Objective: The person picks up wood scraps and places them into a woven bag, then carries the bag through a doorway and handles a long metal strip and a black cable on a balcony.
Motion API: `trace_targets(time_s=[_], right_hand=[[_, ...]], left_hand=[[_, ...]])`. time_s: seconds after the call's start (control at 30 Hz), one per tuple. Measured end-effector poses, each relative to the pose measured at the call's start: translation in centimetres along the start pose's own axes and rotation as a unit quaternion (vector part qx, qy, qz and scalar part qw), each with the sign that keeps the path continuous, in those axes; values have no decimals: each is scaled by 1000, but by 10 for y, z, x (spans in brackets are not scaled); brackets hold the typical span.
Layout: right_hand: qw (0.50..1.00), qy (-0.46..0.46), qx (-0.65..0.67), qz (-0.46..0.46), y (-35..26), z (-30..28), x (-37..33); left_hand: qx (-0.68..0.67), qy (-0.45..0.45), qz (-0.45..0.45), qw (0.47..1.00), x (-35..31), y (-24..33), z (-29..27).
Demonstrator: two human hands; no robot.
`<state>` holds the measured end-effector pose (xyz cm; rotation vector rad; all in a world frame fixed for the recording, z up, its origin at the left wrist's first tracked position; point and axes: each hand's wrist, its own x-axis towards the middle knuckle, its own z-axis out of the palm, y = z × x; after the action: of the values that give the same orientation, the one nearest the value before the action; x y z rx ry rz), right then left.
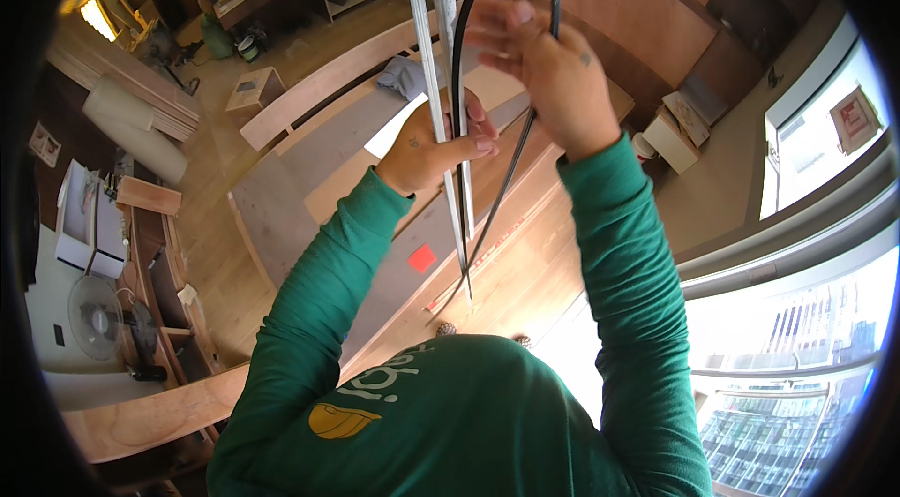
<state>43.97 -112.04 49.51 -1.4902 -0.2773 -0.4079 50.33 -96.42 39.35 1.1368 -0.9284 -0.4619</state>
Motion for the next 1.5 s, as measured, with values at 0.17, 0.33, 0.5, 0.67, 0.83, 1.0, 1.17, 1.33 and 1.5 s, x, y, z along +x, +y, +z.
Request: trace_targets(time_s=[0.17,0.33,0.5,0.67,0.83,1.0,1.17,1.33,1.5], right_hand=[[999,-12,-25,-17,-20,-5,11],[995,-38,92,-30,-16,13,15],[997,-1,55,-56,10,22,16],[996,-46,0,-79,23,15,14],[999,0,37,4,16,14,11],[998,-24,58,-3,4,13,10],[996,-39,84,-21,-15,4,7],[977,-86,186,-55,-33,6,4],[970,-106,213,-57,-40,-1,2]], left_hand=[[122,-25,9,992,-8,2,4],[159,-5,2,987,-9,-4,14],[300,89,9,950,-6,-29,22],[356,144,-6,923,-5,-37,20],[423,151,-19,893,1,-35,18],[312,84,-21,946,-5,-25,9],[120,-83,-85,986,-17,-33,-19],[-56,-239,-186,951,-33,-91,-56],[-93,-256,-196,942,-39,-69,-23]])
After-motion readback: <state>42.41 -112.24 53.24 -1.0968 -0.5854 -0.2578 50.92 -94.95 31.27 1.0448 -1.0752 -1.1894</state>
